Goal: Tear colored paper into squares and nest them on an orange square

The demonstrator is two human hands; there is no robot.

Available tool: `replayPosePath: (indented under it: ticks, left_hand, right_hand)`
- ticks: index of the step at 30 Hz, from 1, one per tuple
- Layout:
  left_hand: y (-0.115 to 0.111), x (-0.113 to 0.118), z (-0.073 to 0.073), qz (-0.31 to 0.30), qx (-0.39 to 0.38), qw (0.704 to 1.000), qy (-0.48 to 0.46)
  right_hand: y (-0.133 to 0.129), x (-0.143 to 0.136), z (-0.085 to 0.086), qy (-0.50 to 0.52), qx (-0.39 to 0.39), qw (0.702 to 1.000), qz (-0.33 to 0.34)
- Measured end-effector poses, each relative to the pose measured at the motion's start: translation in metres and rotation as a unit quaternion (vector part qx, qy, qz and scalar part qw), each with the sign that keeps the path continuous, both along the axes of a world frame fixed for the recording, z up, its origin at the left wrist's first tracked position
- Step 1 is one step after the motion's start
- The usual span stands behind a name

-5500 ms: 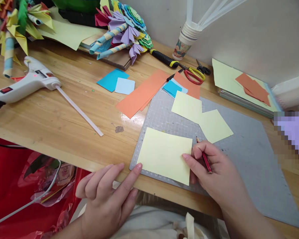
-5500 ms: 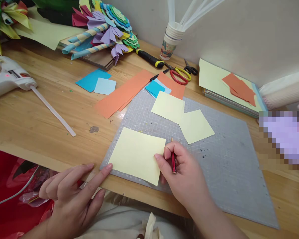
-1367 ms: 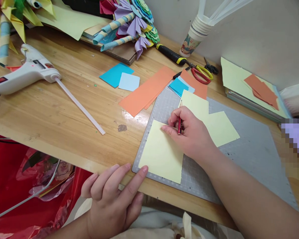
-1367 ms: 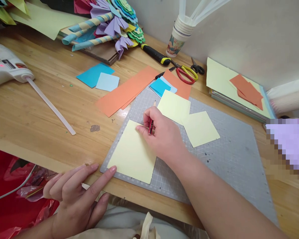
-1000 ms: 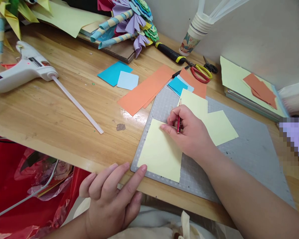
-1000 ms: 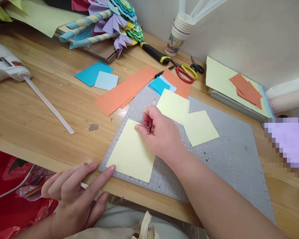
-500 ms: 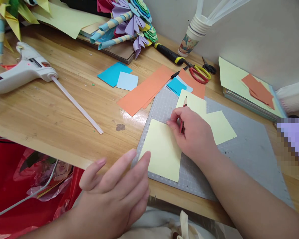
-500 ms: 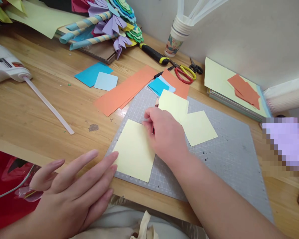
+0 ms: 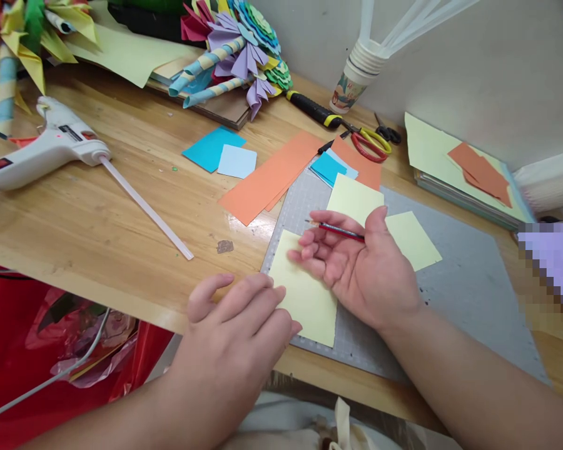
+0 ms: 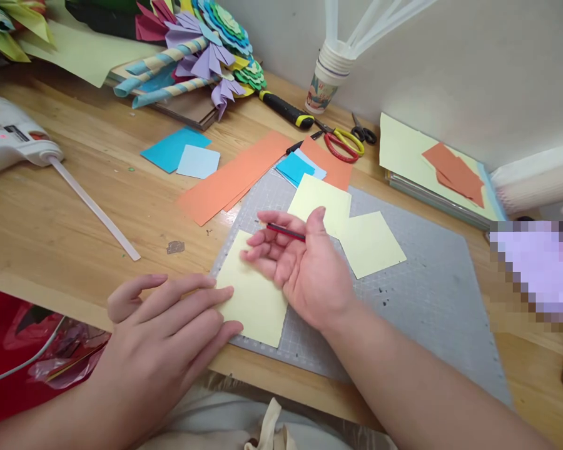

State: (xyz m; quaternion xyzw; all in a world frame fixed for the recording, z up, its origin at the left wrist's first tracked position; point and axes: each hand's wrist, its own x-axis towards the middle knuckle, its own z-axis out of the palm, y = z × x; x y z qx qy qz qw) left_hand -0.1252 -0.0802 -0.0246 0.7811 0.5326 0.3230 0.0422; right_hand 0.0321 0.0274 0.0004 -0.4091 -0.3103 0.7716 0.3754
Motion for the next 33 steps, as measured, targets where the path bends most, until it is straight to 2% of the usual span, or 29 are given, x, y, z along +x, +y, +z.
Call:
replayPosePath:
  ticks: [5,10,15,21,25,33]
  left_hand:
    - [0.006,0.002,0.005,0.011,-0.039,0.998,0.057]
    - [0.008,0.000,0.006,0.006,-0.066,0.994,0.090]
    - [0.006,-0.002,0.002,-0.003,-0.076,0.991,0.109]
    - [0.004,-0.002,0.003,0.004,-0.069,0.993,0.100]
    - [0.005,-0.003,0.003,0.003,-0.064,0.993,0.099]
    - [0.006,-0.002,0.004,0.005,-0.074,0.992,0.098]
  right_hand:
    - [0.021,-0.008,0.001,-0.051,0.047,0.998,0.009]
    - [0.031,-0.021,-0.004,-0.128,0.147,0.980,0.035]
    - [0.032,-0.028,-0.006,-0.241,0.276,0.927,0.081]
    - [0.026,-0.031,-0.010,-0.296,0.425,0.854,0.039]
    - [0.026,-0.030,-0.015,-0.319,0.458,0.829,0.028]
    - [0.026,-0.030,-0.015,-0.331,0.461,0.823,0.032]
